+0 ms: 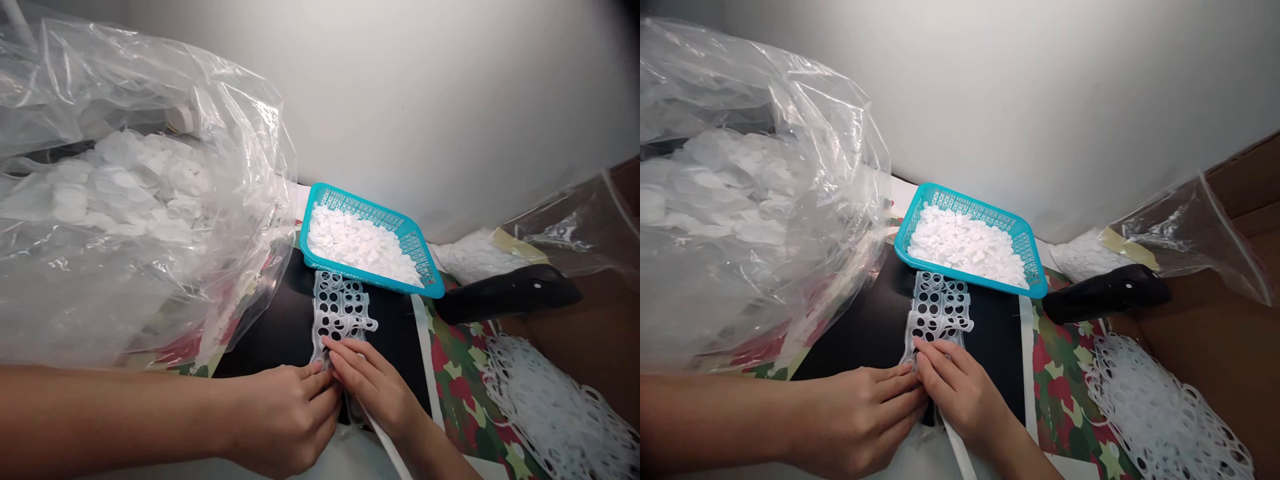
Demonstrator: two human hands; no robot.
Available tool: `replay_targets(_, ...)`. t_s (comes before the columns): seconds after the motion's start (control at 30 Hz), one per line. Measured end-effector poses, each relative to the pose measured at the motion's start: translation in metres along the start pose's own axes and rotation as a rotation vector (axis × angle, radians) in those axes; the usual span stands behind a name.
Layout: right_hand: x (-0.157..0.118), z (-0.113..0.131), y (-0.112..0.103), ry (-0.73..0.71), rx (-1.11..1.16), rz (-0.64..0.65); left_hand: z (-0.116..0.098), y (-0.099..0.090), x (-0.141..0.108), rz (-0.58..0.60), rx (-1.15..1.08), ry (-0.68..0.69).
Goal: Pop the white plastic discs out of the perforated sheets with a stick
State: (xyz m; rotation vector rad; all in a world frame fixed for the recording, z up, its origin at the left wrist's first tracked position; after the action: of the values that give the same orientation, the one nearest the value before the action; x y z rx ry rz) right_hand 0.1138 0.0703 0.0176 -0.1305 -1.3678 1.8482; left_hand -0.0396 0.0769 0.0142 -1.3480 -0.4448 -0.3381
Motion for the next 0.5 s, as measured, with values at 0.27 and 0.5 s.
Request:
replay_targets(0.27, 0.002, 0.001, -0.032, 0.037, -0.035, -0.308, 0.0, 0.0, -0.002, -0.028, 0.007, 0.01)
replay_targets(0.5, -0.004, 0.001, -0.017, -0.075, -0.025, 0.038, 0.0, 0.002, -0.004, -0.056, 0.003, -0.017)
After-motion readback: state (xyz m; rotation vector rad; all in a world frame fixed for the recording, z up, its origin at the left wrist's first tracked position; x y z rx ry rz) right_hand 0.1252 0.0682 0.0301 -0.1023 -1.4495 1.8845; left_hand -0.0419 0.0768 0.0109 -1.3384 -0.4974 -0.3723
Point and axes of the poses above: each hand's wrist, its own x-axis towards the middle knuckle, its own y-axis out of the palm, z = x × y, the point moved 4 cm from there along x, towards the middle knuckle, and after that the axes turned 10 degrees about x, right-handed, at the moved point
